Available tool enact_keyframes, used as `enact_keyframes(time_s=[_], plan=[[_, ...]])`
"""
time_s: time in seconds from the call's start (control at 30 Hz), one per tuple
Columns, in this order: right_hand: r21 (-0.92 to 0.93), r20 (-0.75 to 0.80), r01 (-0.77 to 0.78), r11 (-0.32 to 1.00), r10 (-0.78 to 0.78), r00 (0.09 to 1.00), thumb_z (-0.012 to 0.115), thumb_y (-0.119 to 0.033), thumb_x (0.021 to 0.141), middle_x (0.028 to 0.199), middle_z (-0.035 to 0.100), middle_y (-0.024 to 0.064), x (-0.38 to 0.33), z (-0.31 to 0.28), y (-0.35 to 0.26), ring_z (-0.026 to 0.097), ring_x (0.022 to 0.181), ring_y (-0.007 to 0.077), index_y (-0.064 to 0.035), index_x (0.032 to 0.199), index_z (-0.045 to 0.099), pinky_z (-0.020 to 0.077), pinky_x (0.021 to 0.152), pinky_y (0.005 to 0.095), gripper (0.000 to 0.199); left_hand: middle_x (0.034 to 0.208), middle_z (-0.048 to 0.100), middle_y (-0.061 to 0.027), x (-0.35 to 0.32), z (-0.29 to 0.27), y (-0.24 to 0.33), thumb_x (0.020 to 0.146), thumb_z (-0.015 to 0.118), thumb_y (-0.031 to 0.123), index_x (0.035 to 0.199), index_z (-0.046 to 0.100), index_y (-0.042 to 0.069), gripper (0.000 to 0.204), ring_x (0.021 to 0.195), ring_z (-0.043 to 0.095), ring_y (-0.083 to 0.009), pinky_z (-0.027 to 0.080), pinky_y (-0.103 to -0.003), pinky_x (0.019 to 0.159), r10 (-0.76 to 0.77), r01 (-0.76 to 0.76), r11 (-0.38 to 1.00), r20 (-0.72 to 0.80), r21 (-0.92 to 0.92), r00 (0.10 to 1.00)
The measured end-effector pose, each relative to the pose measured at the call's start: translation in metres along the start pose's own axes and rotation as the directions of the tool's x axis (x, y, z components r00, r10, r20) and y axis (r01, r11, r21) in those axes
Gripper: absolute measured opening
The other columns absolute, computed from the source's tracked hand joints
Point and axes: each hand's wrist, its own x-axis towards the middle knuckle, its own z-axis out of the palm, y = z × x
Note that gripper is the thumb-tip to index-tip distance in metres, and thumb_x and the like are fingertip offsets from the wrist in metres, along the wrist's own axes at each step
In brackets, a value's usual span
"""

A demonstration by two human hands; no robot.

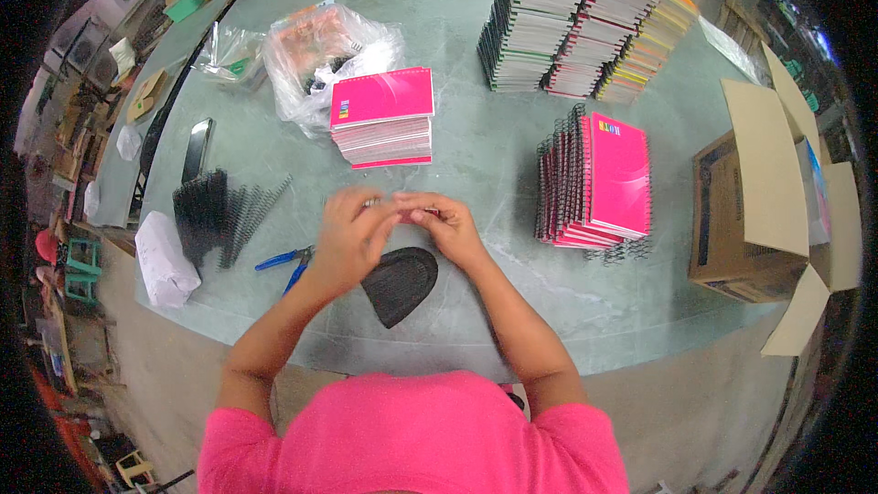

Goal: The person threads a plastic spiral through the pre-punched holes of small notebooks, manually rotating the spiral until it spans the length of the spine. They pick up individual notebooks from a stack, insert the binding, and then place the finished notebooks into a new stack.

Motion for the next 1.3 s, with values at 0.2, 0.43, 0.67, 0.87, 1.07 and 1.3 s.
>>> enact_keyframes(time_s=[0.2, 0.43, 0.67, 0.87, 1.07, 1.3], plan=[[-0.078, -0.034, -0.228, 0.97, 0.226, 0.973, 0.059, -0.003, 0.084, 0.102, 0.066, 0.0055, -0.004, -0.002, 0.002, 0.058, 0.092, 0.0097, -0.0008, 0.103, 0.064, 0.0454, 0.081, 0.024, 0.019, 0.096, 0.059, -0.0121, 0.011, -0.005, -0.019, 0.08, 0.06, 0.016, 0.097, 0.062, 0.007, 0.019, 0.095, 0.053, -0.0276, 0.038, -0.04, 0.078, -0.148, 0.135, 0.989, 0.322, 0.064, 0.935], [-0.119, -0.015, -0.173, 0.978, 0.172, 0.985, 0.061, -0.006, 0.084, 0.091, 0.067, 0.0021, -0.006, -0.006, 0.017, 0.058, 0.085, 0.0064, 0.0006, 0.1, 0.065, 0.0459, 0.077, 0.0236, 0.017, 0.088, 0.057, -0.0123, 0.019, 0.014, -0.016, 0.078, 0.059, 0.012, 0.098, 0.06, 0.005, 0.021, 0.091, 0.052, -0.03, 0.04, -0.037, 0.078, -0.033, 0.061, 0.995, 0.338, -0.073, 0.941], [-0.12, -0.002, -0.118, 0.986, 0.118, 0.993, 0.053, -0.006, 0.088, 0.088, 0.066, 0.0006, -0.008, -0.011, 0.021, 0.057, 0.083, 0.0062, 0.0011, 0.092, 0.065, 0.0458, 0.076, 0.0243, 0.014, 0.084, 0.055, -0.0123, 0.021, 0.026, -0.003, 0.076, 0.06, 0.015, 0.09, 0.058, 0.006, 0.016, 0.087, 0.052, -0.0309, 0.041, -0.042, 0.076, 0.041, 0.0, 0.982, 0.216, -0.188, 0.976], [-0.181, -0.029, -0.137, 0.974, 0.134, 0.991, 0.051, -0.002, 0.087, 0.083, 0.063, -0.0018, -0.011, -0.011, 0.026, 0.054, 0.077, 0.0048, -0.002, 0.089, 0.062, 0.0444, 0.07, 0.0226, 0.01, 0.083, 0.054, -0.0124, 0.018, 0.04, -0.004, 0.073, 0.06, 0.009, 0.083, 0.056, 0.004, 0.012, 0.083, 0.051, -0.0314, 0.042, -0.041, 0.074, 0.097, -0.06, 0.973, 0.159, -0.222, 0.982], [-0.35, -0.061, -0.049, 0.936, 0.03, 0.998, 0.05, -0.003, 0.087, 0.081, 0.065, 0.0043, -0.014, -0.015, 0.045, 0.054, 0.078, 0.0069, 0.0021, 0.096, 0.059, 0.0455, 0.07, 0.0267, 0.014, 0.079, 0.049, -0.0141, 0.021, 0.036, 0.007, 0.069, 0.061, 0.002, 0.079, 0.052, 0.002, 0.013, 0.081, 0.049, -0.0333, 0.041, -0.042, 0.071, 0.073, -0.046, 0.977, 0.127, -0.209, 0.989], [-0.275, -0.007, -0.051, 0.96, 0.051, 0.999, 0.045, 0.003, 0.087, 0.092, 0.065, 0.0048, -0.016, 0.002, 0.019, 0.053, 0.085, 0.0074, -0.0007, 0.104, 0.058, 0.0455, 0.076, 0.0276, 0.022, 0.084, 0.049, -0.0138, 0.014, 0.036, 0.01, 0.068, 0.064, 0.003, 0.082, 0.052, 0.003, 0.018, 0.085, 0.049, -0.0327, 0.041, -0.039, 0.073, -0.023, 0.067, 0.958, 0.158, -0.278, 0.987]])
